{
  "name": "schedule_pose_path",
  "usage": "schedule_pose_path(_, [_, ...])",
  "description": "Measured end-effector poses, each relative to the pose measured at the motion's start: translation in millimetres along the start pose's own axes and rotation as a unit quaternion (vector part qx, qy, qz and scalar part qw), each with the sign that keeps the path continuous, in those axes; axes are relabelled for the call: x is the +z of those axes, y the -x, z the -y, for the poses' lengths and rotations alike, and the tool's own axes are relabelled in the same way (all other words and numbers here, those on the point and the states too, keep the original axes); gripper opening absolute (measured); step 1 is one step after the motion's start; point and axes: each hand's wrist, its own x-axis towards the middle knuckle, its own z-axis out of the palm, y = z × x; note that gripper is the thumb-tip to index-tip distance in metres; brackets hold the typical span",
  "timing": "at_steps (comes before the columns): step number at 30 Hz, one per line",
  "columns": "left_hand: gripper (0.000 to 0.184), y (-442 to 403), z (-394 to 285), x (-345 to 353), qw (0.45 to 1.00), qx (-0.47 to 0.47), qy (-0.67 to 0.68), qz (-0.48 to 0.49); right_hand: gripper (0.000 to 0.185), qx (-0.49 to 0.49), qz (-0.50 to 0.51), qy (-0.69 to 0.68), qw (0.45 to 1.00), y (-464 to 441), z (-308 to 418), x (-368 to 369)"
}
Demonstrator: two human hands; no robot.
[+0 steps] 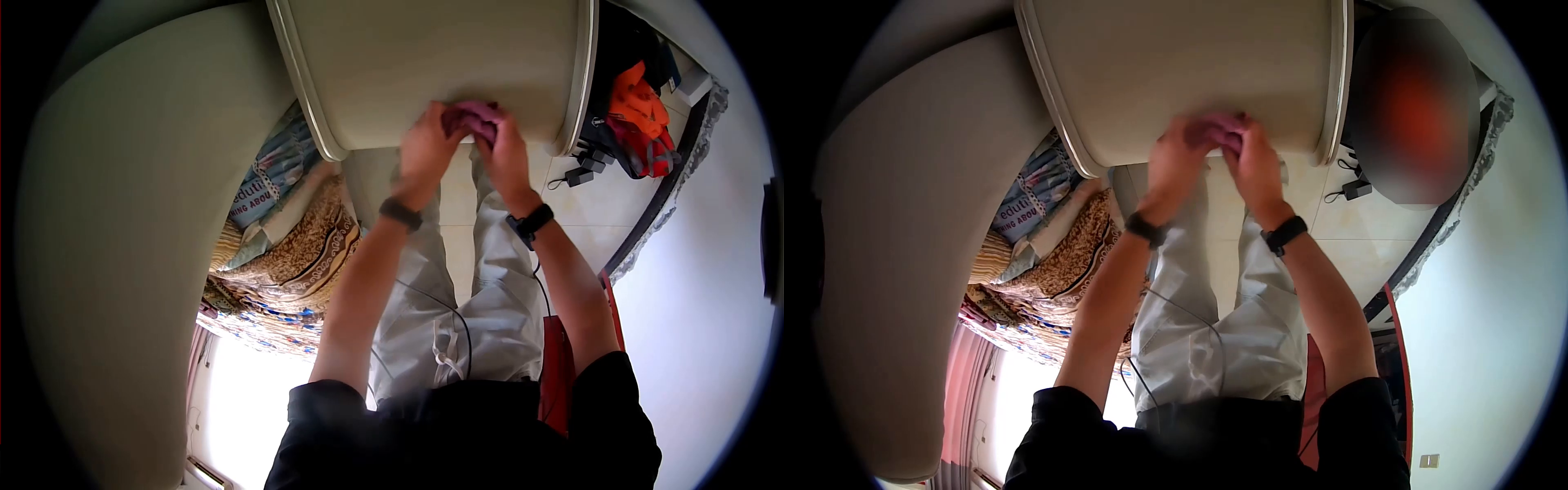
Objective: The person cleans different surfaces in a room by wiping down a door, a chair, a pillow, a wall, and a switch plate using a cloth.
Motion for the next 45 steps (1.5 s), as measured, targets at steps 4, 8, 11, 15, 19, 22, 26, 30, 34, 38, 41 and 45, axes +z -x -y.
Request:
schedule_pose_path(4, [0.032, 10.8, 19.3, -43.9, 0.998, -0.006, 0.01, -0.054, 0.034, 0.002, 0.063, 0.021, 0.998, -9.4, 39.3, 28.3])
schedule_pose_path(8, [0.029, -14.8, 18.1, -66.8, 0.993, -0.026, -0.011, -0.118, 0.031, -0.036, 0.075, 0.061, 0.995, -51.3, 66.6, 44.3])
schedule_pose_path(11, [0.032, -63.4, 10.4, -83.1, 0.98, 0.038, -0.064, -0.187, 0.03, -0.067, 0.006, 0.091, 0.994, -97.7, 72.4, 58.5])
schedule_pose_path(15, [0.038, -122.7, -19.2, -100.0, 0.973, 0.058, -0.072, -0.211, 0.032, -0.056, 0.003, 0.082, 0.995, -161.0, 82.5, 46.0])
schedule_pose_path(19, [0.034, -138.3, -24.1, -102.2, 0.978, 0.079, -0.026, -0.19, 0.039, -0.025, 0.02, 0.072, 0.997, -176.4, 84.4, 30.2])
schedule_pose_path(22, [0.029, -112.6, -2.6, -84.2, 0.986, 0.029, -0.006, -0.165, 0.045, -0.007, 0.046, 0.097, 0.994, -150.4, 74.2, 25.7])
schedule_pose_path(26, [0.026, -52.0, 13.7, -58.3, 0.992, -0.039, -0.027, -0.118, 0.046, -0.019, 0.043, 0.064, 0.997, -85.5, 49.4, 26.5])
schedule_pose_path(30, [0.034, 1.9, 16.7, -40.8, 0.998, -0.062, 0.023, -0.018, 0.039, 0.012, 0.091, 0.062, 0.994, -29.7, 45.4, 7.9])
schedule_pose_path(34, [0.035, 3.9, 3.8, -43.6, 0.997, -0.064, -0.023, 0.049, 0.042, 0.013, 0.142, 0.087, 0.986, -20.0, 32.5, -3.0])
schedule_pose_path(38, [0.037, -19.3, -5.5, -45.4, 0.998, -0.039, -0.043, 0.032, 0.043, -0.034, 0.141, 0.105, 0.984, -50.6, 31.4, -14.6])
schedule_pose_path(41, [0.041, -57.8, -31.8, -46.1, 0.999, -0.015, -0.036, 0.005, 0.044, -0.055, 0.101, 0.116, 0.987, -87.2, 22.7, -20.6])
schedule_pose_path(45, [0.043, -116.5, -76.3, -43.6, 0.995, 0.094, 0.026, -0.036, 0.044, -0.09, 0.001, 0.098, 0.991, -148.4, 10.1, -44.6])
